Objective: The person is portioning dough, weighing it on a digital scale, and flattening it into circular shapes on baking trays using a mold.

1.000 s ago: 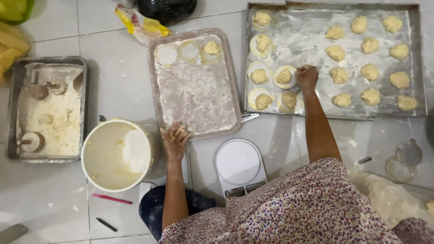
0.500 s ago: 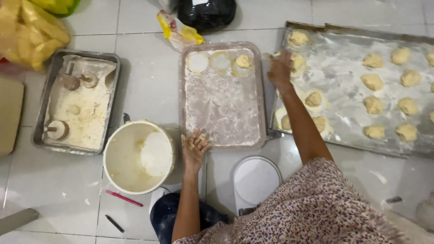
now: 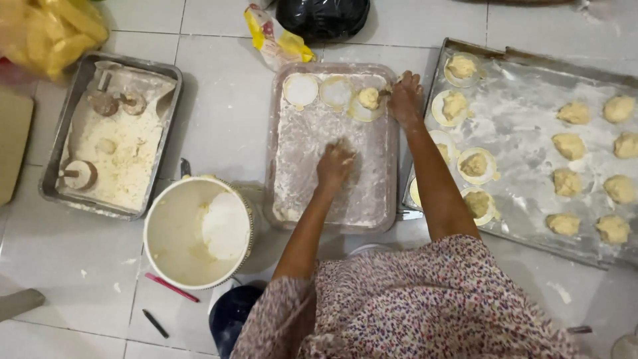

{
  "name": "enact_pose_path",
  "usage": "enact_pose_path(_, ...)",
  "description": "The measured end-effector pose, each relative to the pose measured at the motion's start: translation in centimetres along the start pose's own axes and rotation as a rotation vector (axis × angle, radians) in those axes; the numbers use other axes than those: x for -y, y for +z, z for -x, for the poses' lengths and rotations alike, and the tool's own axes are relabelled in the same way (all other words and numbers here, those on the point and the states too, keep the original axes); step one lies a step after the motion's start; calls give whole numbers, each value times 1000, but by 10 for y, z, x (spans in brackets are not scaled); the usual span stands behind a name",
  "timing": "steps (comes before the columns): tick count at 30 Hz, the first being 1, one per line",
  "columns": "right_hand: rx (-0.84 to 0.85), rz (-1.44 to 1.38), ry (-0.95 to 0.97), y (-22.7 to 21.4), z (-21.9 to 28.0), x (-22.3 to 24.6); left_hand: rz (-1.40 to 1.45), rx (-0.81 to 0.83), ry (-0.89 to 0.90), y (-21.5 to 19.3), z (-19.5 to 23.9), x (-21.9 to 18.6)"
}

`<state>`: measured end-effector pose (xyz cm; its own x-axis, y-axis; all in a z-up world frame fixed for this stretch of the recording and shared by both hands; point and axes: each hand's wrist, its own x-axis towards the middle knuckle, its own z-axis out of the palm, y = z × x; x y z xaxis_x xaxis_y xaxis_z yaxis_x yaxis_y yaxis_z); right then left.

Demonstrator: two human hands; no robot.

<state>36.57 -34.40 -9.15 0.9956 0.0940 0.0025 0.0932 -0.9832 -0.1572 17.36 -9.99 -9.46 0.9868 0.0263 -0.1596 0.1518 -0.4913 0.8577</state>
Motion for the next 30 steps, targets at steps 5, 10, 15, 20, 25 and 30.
enact_pose_path(5, 71, -193, 51, -22, 26, 20, -633, 153, -31, 3, -60, -51)
enact_pose_path(10, 31, -362, 134, 56, -14, 6, -397, 145, -5, -15, -52, -72)
enact_pose_path(15, 22, -356, 301, 52, -20, 12, -685, -282, 605, 16, -70, -3)
enact_pose_path(20, -54, -773, 406, 60, -31, 12, -855, -17, 176, 6, -63, -29)
enact_pose_path(25, -150, -983, 411, 22, 0, 28, -772, -15, 204, -5, -49, -50)
enact_pose_path(30, -212, -1048, 431, 42, -2, 32, -813, -21, 196, -6, -52, -33)
